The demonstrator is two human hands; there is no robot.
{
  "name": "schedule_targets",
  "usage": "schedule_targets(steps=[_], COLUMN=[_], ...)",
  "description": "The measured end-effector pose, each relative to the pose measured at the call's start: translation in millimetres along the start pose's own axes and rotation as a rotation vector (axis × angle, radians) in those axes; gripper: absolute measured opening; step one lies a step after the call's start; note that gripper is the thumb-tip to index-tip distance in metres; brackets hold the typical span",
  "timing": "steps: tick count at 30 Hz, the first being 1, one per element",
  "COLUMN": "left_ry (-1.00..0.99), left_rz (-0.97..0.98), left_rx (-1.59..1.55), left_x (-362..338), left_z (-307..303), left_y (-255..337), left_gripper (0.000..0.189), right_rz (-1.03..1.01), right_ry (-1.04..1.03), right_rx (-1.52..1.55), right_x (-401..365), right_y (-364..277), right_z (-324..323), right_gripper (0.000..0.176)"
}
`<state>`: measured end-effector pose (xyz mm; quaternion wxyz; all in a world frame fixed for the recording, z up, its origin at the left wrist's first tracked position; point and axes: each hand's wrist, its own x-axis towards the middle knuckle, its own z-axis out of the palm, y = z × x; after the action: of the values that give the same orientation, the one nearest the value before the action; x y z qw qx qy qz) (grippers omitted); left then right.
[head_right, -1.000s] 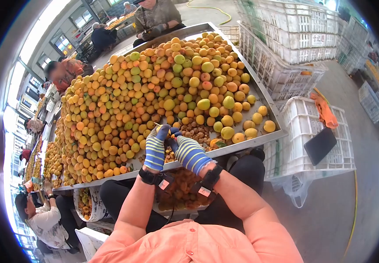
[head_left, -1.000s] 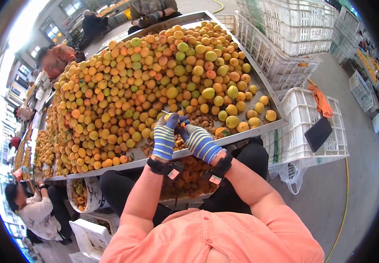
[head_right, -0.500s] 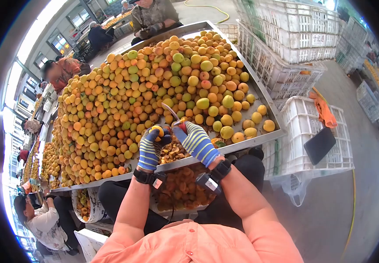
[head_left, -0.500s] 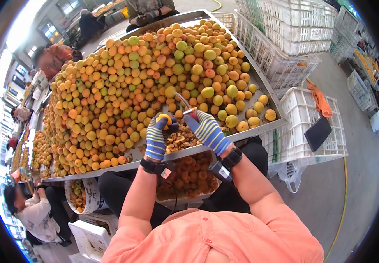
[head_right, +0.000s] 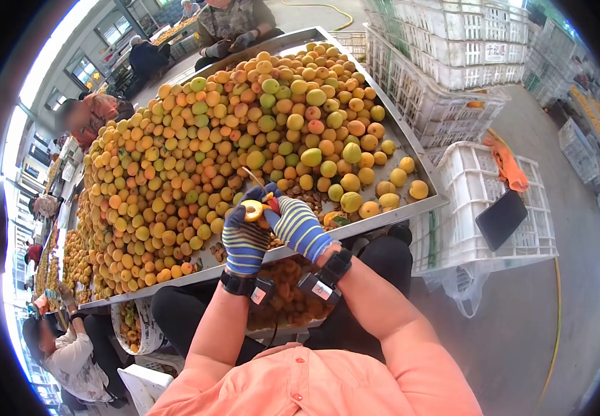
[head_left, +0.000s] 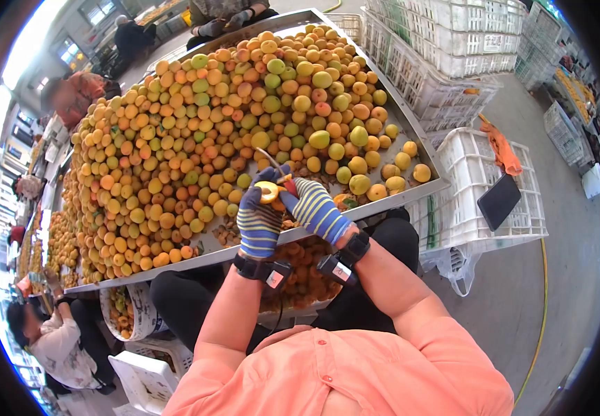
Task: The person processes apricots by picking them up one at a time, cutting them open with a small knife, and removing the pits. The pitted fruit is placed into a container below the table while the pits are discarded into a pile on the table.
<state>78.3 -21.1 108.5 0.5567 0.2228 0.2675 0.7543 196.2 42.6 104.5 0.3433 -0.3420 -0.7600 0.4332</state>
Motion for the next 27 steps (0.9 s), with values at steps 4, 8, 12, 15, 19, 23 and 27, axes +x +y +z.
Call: schedule_targets(steps=[4,8,12,15,19,23,27], left_ry=[0.100,0.234,0.311,0.335,0.323,0.280,0.304], left_rz=[-0.084,-0.144,-0.265,-0.314,-0.343,-0.299,-0.139], left_rx=[-0.134,-0.075,0.135,0.315,0.348,0.451,0.529], left_x=[-6,-11,-12,-17,-12,-11,-11], left_z=[-20,-8,4,20,3,5,16], left_y=[-6,-4,-16,-29,-47,-53,-63], left_gripper=[0.045,0.035,0.044,0.052,0.058,0.059,0.054], right_rz=[0.086,0.082,0.258,0.210,0.129,0.041,0.043], right_ry=[-0.025,0.269,0.259,0.332,0.385,0.388,0.404], right_rx=[-0.157,0.359,0.987,1.120,0.971,0.849,0.779], right_x=[0,9,12,14,11,8,4], right_y=[-8,-19,-33,-36,-38,-38,-39], right_z=[-9,-14,-30,-29,-31,-31,-31], right_gripper=[0.030,0.030,0.036,0.037,0.038,0.029,0.024])
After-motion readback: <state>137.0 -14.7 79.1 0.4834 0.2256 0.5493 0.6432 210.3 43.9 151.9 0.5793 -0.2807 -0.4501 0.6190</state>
